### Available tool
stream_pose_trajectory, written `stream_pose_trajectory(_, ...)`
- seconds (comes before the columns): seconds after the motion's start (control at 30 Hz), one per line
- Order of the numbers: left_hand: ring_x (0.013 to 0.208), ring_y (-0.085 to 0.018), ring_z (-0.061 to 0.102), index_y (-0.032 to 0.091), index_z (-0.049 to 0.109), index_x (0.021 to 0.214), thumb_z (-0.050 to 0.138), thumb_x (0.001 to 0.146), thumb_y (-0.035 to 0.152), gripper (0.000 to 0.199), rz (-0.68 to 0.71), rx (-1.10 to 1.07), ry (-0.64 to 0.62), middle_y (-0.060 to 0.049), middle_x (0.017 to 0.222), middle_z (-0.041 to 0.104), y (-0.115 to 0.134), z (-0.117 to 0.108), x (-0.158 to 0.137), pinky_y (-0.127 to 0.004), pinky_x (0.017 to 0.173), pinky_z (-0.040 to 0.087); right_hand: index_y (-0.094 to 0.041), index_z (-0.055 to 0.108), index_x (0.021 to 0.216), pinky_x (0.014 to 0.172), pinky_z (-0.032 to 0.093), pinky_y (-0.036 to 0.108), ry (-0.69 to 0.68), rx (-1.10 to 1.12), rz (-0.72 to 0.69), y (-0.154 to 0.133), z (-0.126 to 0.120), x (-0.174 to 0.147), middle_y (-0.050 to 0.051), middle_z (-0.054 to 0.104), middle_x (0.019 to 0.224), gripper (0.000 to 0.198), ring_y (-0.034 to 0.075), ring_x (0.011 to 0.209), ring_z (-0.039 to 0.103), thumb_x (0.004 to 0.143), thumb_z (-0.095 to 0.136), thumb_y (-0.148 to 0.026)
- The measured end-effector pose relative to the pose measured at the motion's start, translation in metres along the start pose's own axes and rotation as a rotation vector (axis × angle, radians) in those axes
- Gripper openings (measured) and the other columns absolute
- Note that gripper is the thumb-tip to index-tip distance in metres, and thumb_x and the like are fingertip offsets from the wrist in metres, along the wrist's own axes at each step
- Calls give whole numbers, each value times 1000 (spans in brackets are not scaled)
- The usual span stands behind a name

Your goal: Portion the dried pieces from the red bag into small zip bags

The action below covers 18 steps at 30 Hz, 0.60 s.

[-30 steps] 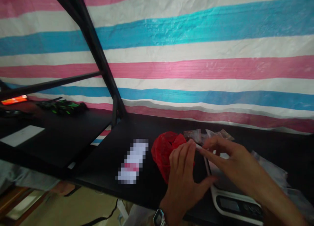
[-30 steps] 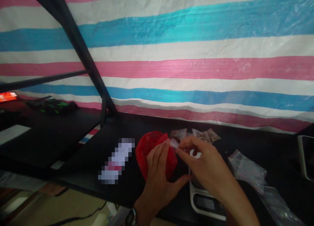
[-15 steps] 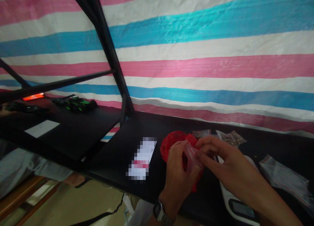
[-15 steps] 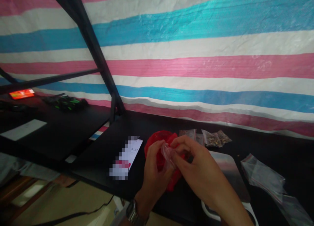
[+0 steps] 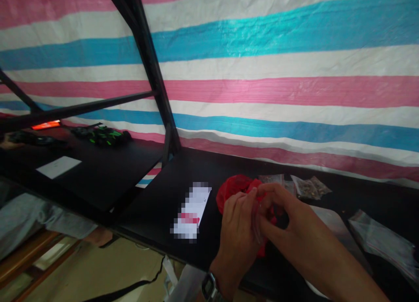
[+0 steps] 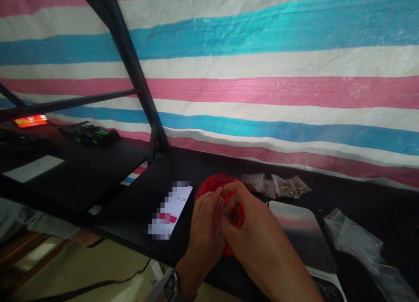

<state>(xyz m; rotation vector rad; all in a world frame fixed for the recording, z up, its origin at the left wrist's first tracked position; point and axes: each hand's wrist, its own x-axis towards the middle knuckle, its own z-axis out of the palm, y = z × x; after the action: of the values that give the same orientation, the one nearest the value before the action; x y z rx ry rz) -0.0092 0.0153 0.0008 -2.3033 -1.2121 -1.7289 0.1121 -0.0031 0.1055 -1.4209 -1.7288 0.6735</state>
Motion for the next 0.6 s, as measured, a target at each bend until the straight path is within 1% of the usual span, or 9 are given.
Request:
stream_pose_trajectory(0.1,109,-27,70,19,49,148,54,100,12,49,4,40,13,-12,116,74,1,-3,-2,-47,104,55,-27,66,86,55,49,26,-11,-90,-3,-3,-2,-3,-3,73,74,20,16,60,65,73,61,-12)
stream_pose_trajectory(0.17,107,-26,70,18,54,140,54,101,14,40,16,26,3,-10,113,74,-2,-5,-1,-45,101,56,-27,65,82,54,47,27,-24,-133,0,-1,-4,-4,-2,73,74,18,17,60,65,73,63,-12)
stream_pose_trajectory(0.23,102,-25,70,20,58,128,53,101,14,28,28,-16,3,-9,108,73,-9,-6,0,-41,95,57,-27,66,81,58,49,28,-48,-124,-5,4,-5,-5,-1,75,78,13,18,65,67,78,65,-14)
stream_pose_trajectory(0.3,92,-23,70,22,59,115,55,101,16,16,2,-24,44,-6,101,72,-18,-7,2,-37,84,57,-27,69,89,69,54,29,-87,-46,-17,11,-5,-4,1,78,91,6,19,79,72,88,66,-22)
stream_pose_trajectory(0.37,82,-22,67,23,59,106,63,98,23,9,-98,32,116,-3,92,70,-28,-7,3,-36,74,54,-27,71,101,81,57,30,-124,53,-29,17,-3,-1,2,78,107,11,20,95,74,99,61,-31)
stream_pose_trajectory(0.43,79,-24,65,23,59,104,74,91,30,21,-263,114,179,-2,89,68,-33,-4,3,-37,71,52,-26,70,110,88,56,32,-149,99,-29,23,2,3,4,77,116,19,20,102,73,104,54,-35)
stream_pose_trajectory(0.47,80,-25,65,23,59,104,78,88,32,27,-351,150,189,-2,90,68,-33,-3,3,-38,71,51,-26,69,113,89,56,33,-157,88,-24,26,5,6,5,76,117,21,20,102,73,106,50,-33)
stream_pose_trajectory(0.53,84,-27,66,23,58,105,82,85,32,32,-491,201,148,-3,93,68,-30,2,3,-40,75,51,-24,68,115,93,53,36,-181,-11,-9,33,10,9,6,76,119,22,22,105,71,105,48,-26)
stream_pose_trajectory(0.6,93,-28,68,24,58,106,80,86,28,29,-554,240,25,-3,99,69,-26,5,2,-42,83,52,-22,68,112,98,49,41,-232,-196,24,41,12,10,8,75,119,19,25,110,69,101,53,-19)
